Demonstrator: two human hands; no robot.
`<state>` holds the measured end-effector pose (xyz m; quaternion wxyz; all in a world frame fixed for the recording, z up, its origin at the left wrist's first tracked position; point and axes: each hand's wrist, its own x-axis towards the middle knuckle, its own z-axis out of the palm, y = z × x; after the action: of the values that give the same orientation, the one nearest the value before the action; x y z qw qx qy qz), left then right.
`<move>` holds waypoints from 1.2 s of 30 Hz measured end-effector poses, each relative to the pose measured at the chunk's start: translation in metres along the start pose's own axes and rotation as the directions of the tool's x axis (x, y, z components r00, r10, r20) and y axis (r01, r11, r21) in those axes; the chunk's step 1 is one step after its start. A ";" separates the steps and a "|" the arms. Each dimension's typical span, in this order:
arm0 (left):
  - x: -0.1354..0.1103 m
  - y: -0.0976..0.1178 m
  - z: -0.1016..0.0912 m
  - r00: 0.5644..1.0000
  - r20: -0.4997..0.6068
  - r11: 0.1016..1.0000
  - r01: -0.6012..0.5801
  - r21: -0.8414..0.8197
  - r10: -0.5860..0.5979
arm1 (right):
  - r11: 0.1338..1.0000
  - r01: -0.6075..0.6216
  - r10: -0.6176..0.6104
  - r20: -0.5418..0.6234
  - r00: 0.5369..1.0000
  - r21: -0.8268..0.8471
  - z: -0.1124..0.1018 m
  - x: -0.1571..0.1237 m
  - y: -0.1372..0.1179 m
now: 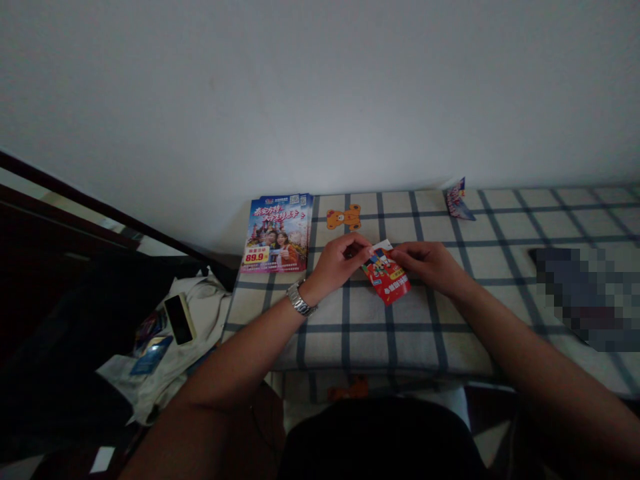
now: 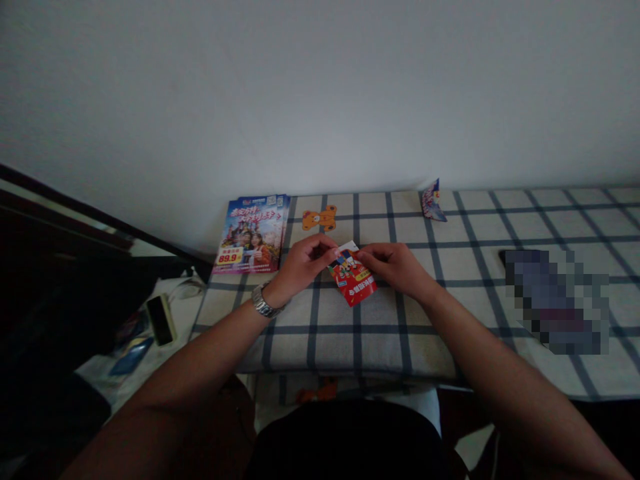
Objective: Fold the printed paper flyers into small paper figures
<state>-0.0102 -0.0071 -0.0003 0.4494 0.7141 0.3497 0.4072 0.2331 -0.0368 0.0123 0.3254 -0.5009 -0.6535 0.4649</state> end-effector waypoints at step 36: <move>-0.003 0.007 0.006 0.992 0.118 0.987 -0.059 0.153 0.041 | 0.997 0.035 -0.020 0.194 0.981 -0.073 0.004 0.000 0.006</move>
<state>-0.0047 -0.0144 0.0037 0.4012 0.7777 0.3362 0.3481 0.2314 -0.0373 0.0048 0.2475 -0.4565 -0.7062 0.4813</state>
